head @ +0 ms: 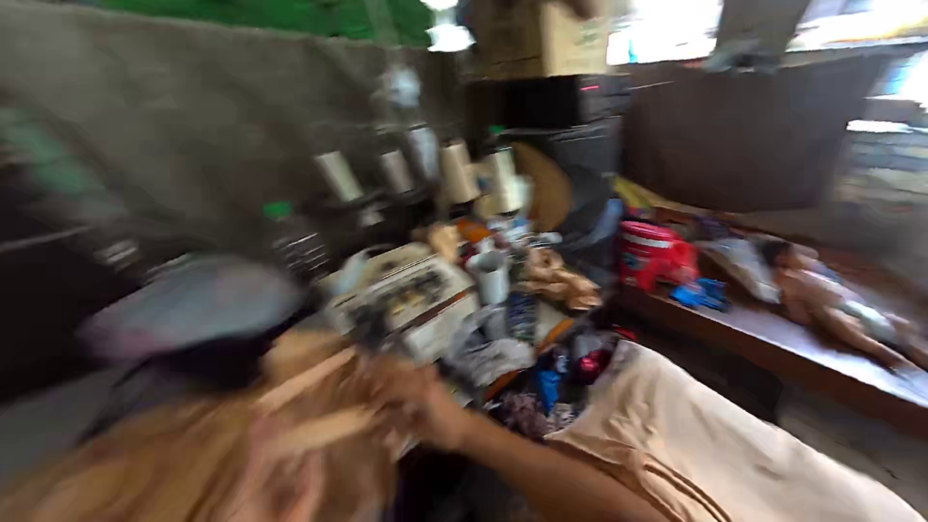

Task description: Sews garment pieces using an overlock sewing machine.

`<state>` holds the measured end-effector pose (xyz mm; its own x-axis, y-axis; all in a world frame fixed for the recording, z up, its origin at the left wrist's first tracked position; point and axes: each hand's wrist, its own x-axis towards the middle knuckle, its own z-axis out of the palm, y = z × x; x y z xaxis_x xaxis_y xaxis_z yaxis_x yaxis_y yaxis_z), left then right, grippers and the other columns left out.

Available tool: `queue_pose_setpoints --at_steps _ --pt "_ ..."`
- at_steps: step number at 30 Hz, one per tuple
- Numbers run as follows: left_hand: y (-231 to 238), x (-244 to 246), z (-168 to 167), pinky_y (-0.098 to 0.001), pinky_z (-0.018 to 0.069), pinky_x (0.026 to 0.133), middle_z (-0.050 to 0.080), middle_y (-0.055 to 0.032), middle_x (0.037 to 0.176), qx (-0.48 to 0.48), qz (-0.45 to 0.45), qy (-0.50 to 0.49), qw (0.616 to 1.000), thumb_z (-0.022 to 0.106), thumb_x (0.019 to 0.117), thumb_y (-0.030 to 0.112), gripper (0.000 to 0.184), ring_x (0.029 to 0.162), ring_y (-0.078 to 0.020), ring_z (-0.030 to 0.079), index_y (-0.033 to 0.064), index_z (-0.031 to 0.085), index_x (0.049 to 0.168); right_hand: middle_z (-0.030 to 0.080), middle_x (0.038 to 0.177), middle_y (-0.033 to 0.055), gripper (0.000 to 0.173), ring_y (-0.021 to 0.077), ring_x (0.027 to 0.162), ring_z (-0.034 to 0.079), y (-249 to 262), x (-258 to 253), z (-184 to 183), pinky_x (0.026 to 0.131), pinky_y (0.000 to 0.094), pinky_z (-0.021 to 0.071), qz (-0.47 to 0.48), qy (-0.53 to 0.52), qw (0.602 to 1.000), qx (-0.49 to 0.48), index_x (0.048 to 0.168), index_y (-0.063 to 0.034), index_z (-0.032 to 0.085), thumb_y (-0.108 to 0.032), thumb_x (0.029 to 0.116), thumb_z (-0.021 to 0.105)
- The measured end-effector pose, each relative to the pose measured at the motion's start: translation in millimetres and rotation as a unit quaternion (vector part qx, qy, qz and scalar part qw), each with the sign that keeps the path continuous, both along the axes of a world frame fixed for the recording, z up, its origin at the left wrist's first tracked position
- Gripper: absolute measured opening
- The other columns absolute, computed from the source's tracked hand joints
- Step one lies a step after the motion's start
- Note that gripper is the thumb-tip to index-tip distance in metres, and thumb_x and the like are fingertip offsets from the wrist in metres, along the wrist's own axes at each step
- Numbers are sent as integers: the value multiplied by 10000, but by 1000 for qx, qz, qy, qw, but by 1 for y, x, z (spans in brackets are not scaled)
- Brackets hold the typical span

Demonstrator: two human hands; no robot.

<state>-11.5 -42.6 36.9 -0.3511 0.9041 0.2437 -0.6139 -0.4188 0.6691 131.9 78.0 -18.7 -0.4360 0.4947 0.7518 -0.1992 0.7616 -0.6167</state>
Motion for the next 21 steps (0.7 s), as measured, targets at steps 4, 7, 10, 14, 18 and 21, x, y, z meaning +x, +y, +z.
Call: queue_pose_setpoints --at_steps 4,7,10,14,18,21 --pt "-1 -9 -7 -251 625 768 767 -47 1064 -59 83 -127 987 403 1078 101 296 899 -117 748 86 676 1191 736 1165 108 259 194 1040 702 12 -7 -18 942 465 543 5 -58 998 16 1181 -29 731 -99 938 672" --pt "-2 -9 -2 -310 617 852 758 -76 1071 -109 119 -195 967 384 1091 101 271 959 -175 750 63 610 1236 716 985 100 199 232 924 666 15 -9 -25 879 536 496 -22 -103 992 64 1043 -64 785 -182 964 646" --pt "-2 -13 -3 -321 625 840 760 -108 1088 -100 105 -241 960 399 1086 91 247 957 -200 759 58 609 1213 681 887 60 220 193 869 642 16 -8 -24 858 502 479 -28 -116 990 75 957 -92 792 -239 969 630" --pt "-6 -11 -3 -332 630 846 760 -129 1046 -96 67 -197 973 422 1069 48 240 924 -216 764 34 633 1182 632 851 30 234 161 857 612 13 0 -22 869 491 444 -17 -126 988 83 890 -128 782 -319 955 663" --pt "-13 8 -2 -349 635 830 771 -123 942 -146 36 -36 988 481 994 -75 219 843 -213 768 17 635 1118 722 1119 23 232 205 1193 628 -8 25 -24 1001 537 473 66 -166 977 118 890 -167 763 -348 979 648" --pt "-10 18 -14 -352 630 814 769 -91 911 -197 -17 68 978 579 919 -87 256 826 -198 761 29 603 1146 738 1169 54 216 201 1222 639 -41 41 -33 1050 442 502 119 -169 976 63 1065 -107 772 -260 980 645"
